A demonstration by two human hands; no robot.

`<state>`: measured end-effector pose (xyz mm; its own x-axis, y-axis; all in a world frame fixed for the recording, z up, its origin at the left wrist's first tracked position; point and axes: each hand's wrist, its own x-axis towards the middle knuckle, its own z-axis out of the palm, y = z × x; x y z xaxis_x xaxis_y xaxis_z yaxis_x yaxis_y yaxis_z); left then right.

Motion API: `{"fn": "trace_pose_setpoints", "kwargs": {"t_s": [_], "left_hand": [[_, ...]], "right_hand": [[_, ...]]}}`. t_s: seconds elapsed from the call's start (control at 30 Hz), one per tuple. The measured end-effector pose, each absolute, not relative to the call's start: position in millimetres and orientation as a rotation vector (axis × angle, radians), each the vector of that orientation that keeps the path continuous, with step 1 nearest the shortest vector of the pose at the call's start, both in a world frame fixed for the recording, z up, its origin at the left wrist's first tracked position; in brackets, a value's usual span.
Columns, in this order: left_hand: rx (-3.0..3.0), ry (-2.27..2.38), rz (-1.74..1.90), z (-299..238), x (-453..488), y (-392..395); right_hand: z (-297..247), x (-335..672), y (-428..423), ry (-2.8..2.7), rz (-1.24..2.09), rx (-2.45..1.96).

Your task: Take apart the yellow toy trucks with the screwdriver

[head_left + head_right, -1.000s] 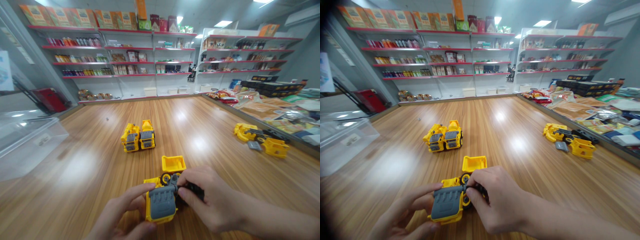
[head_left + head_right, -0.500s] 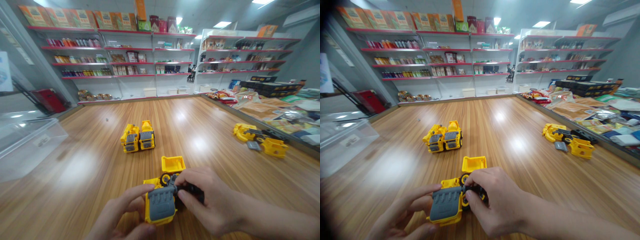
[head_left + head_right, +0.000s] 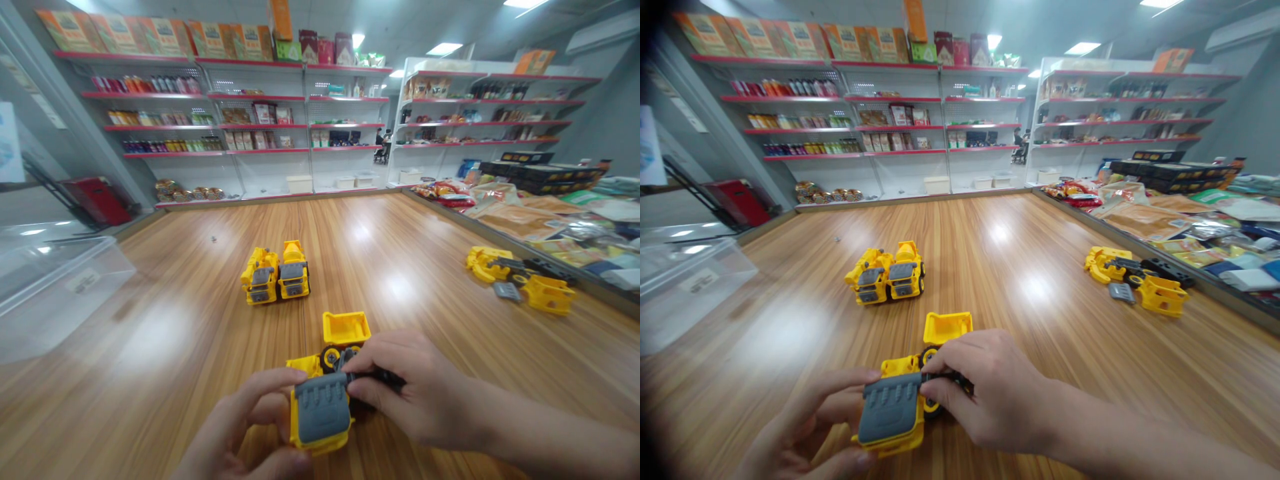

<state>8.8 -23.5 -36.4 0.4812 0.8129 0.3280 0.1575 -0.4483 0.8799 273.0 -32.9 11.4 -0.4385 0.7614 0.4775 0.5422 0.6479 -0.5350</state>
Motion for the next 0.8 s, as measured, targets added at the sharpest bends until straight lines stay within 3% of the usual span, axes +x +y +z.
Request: {"fn": "trace_pose_setpoints", "kwargs": {"t_s": [0.2,0.47,0.8], "left_hand": [[1.626,0.805,1.017,-37,11,-24],[1.500,0.896,0.901,-26,10,-19],[1.574,0.994,0.824,-24,10,-19]], "right_hand": [[5,277,-29,-2.128,0.344,-1.063],[2,298,-2,-2.003,0.243,-1.490],[-8,302,7,-2.058,0.184,-1.507]]}}
